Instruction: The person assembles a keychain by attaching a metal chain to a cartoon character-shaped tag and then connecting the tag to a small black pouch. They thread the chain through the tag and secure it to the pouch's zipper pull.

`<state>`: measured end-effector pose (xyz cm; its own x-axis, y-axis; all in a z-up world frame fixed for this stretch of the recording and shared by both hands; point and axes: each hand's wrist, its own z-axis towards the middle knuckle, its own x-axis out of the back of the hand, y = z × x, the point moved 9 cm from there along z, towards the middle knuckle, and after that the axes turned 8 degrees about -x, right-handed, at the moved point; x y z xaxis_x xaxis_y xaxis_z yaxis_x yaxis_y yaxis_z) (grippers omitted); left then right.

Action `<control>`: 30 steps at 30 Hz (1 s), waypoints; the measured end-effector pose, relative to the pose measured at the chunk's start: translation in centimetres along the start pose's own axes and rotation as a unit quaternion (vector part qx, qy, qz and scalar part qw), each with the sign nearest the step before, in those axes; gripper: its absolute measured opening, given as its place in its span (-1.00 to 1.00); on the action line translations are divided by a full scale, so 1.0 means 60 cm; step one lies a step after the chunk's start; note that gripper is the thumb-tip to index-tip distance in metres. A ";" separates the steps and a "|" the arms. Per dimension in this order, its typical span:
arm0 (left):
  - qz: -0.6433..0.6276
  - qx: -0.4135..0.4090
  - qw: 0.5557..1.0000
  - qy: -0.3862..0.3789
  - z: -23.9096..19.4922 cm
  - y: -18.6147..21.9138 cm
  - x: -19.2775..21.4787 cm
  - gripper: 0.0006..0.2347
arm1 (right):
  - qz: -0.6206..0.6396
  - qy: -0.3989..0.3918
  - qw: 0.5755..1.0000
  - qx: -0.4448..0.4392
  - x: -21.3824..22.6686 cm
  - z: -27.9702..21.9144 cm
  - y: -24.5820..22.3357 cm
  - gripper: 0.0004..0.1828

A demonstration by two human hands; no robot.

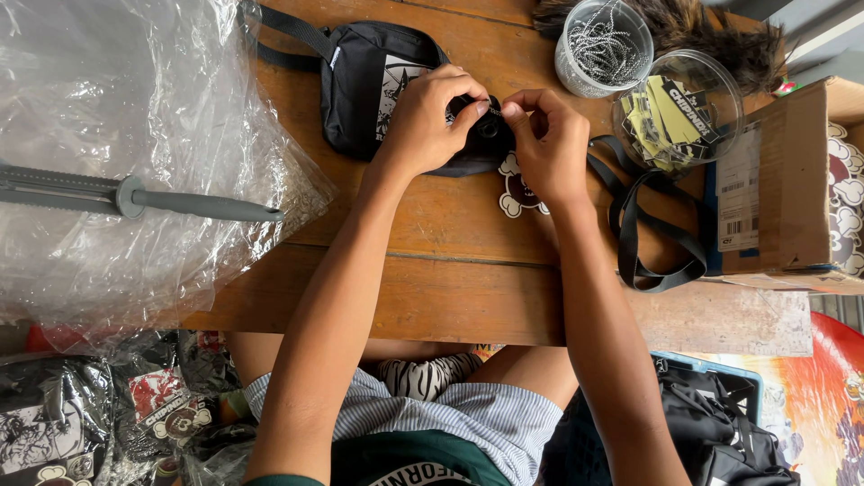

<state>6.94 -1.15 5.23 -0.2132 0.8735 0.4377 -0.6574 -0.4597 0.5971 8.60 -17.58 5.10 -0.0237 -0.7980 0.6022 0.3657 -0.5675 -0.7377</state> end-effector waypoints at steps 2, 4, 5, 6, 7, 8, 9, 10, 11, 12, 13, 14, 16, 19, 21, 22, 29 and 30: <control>-0.003 0.000 1.000 0.003 0.000 -0.001 0.000 -0.96 | 0.004 -0.023 1.000 0.011 0.001 -0.003 -0.012 -0.89; -0.006 -0.001 1.000 0.006 0.000 -0.001 -0.001 -0.95 | 0.009 -0.045 0.999 0.023 -0.002 -0.005 -0.020 -0.86; -0.006 0.001 1.000 0.005 0.000 -0.001 -0.001 -0.95 | 0.000 -0.043 0.998 0.035 -0.002 -0.005 -0.024 -0.89; -0.006 0.003 1.000 0.004 0.000 -0.002 0.000 -0.94 | -0.008 -0.041 0.998 0.047 -0.003 -0.005 -0.028 -0.89; -0.006 0.003 1.000 0.005 0.000 -0.002 0.000 -0.94 | -0.008 -0.042 0.998 0.047 -0.004 -0.004 -0.024 -0.89; -0.006 0.003 1.000 0.005 0.000 -0.001 0.000 -0.94 | -0.028 -0.046 0.997 0.054 -0.007 -0.004 -0.022 -0.86; -0.006 0.002 1.000 0.006 -0.001 -0.001 0.000 -0.94 | -0.047 -0.050 0.996 0.060 -0.010 -0.005 -0.020 -0.83; -0.005 0.003 1.000 0.007 -0.001 0.000 0.002 -0.94 | -0.047 -0.051 0.996 0.061 -0.011 -0.005 -0.020 -0.83; -0.007 0.001 1.000 0.009 -0.001 0.001 0.002 -0.95 | -0.047 -0.047 0.996 0.064 -0.011 -0.005 -0.021 -0.84; -0.008 -0.001 1.000 0.010 0.000 0.002 0.002 -0.95 | -0.047 -0.042 0.996 0.066 -0.010 -0.006 -0.021 -0.86; -0.008 -0.001 1.000 0.010 0.000 0.001 0.001 -0.95 | -0.047 -0.042 0.996 0.066 -0.010 -0.006 -0.023 -0.86; -0.005 -0.003 1.000 0.009 0.000 0.000 0.000 -0.95 | -0.052 -0.040 0.995 0.073 -0.009 -0.007 -0.027 -0.87; -0.002 -0.005 1.000 0.008 0.000 0.000 0.000 -0.95 | -0.058 -0.037 0.994 0.080 -0.005 -0.008 -0.033 -0.87; -0.004 0.006 1.000 0.003 0.000 -0.001 -0.002 -0.95 | -0.065 -0.062 0.992 0.092 0.000 -0.014 -0.049 -0.84; -0.003 0.006 1.000 0.007 -0.001 -0.002 -0.001 -0.94 | -0.049 -0.111 0.987 0.104 0.000 -0.022 -0.071 -0.78; -0.003 0.006 1.000 0.007 -0.001 -0.002 -0.001 -0.94 | -0.049 -0.110 0.987 0.105 0.003 -0.024 -0.072 -0.78; -0.004 0.003 1.000 0.003 0.000 -0.002 -0.003 -0.95 | -0.104 -0.095 0.982 0.123 -0.002 -0.028 -0.060 -0.67; -0.003 0.001 1.000 0.000 0.000 -0.002 -0.004 -0.96 | -0.111 -0.078 0.982 0.128 -0.001 -0.027 -0.057 -0.73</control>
<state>7.07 -1.29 5.03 -0.2095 0.8764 0.4336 -0.6570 -0.4546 0.6014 5.84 -15.96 7.08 0.0068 -0.6084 0.7936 0.5904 -0.6381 -0.4942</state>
